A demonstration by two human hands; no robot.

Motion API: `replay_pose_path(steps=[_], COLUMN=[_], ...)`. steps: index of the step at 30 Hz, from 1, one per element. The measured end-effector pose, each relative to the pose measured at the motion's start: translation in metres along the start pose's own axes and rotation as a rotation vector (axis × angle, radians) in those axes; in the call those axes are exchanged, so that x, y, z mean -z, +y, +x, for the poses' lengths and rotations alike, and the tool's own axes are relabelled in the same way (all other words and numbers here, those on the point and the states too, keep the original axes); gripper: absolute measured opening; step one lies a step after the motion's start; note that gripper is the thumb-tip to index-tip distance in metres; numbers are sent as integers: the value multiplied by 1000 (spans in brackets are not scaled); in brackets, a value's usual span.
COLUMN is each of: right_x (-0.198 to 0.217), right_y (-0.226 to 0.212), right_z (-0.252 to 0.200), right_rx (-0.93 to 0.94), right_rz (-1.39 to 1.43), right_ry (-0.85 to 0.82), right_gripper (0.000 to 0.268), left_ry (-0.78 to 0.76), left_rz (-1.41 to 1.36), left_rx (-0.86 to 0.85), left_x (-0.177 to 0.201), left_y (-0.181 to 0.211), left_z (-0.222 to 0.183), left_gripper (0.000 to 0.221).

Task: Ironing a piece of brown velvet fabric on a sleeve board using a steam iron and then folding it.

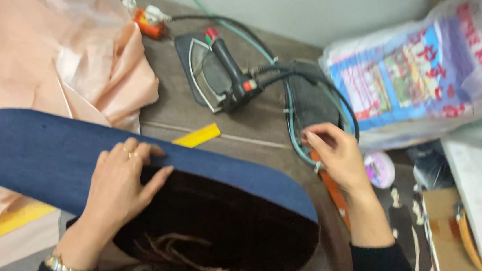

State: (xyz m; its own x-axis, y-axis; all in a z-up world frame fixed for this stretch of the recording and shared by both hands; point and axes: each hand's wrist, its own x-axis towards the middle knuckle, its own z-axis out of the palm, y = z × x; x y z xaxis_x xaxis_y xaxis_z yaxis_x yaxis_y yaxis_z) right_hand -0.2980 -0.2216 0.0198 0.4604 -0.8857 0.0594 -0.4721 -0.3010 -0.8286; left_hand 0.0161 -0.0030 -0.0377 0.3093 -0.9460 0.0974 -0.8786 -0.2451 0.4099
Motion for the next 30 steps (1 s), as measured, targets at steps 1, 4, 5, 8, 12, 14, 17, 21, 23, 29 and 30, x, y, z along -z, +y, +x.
replay_pose_path(steps=[1,4,5,8,12,14,17,21,23,29,30], right_x=[-9,-39,-51,-92,-146,-167,-191,-186,-170,-72,-55], right_y=[0,3,6,16,28,41,44,16,-4,-78,-93], right_z=[25,98,123,190,252,271,279,253,231,137,122], right_rx=[18,198,231,179,-184,-353,-569,-524,-504,-360,-279], right_rz=[-7,-133,-225,-406,-447,-79,268,156,149,106,83], right_ry=[-3,-96,-138,-266,-479,-582,-603,-454,-440,-432,-455], right_gripper=[11,15,22,39,64,42,33,39,40,37,35], left_ry=[18,16,33,78,83,99,122,98,97,111,120], left_rz=[-4,-102,-118,-159,-158,-157,-155,-160,-168,-137,-111], left_rx=[5,25,31,28,26,15,5,-5,-6,-68,-64], left_x=[0,0,0,-2,-3,-1,1,3,5,5,5], left_y=[-1,0,3,3,3,4,5,5,4,6,5], left_z=[1,1,2,1,1,4,0,-1,-2,-6,-5], left_gripper=[32,31,28,27,29,27,26,29,29,29,31])
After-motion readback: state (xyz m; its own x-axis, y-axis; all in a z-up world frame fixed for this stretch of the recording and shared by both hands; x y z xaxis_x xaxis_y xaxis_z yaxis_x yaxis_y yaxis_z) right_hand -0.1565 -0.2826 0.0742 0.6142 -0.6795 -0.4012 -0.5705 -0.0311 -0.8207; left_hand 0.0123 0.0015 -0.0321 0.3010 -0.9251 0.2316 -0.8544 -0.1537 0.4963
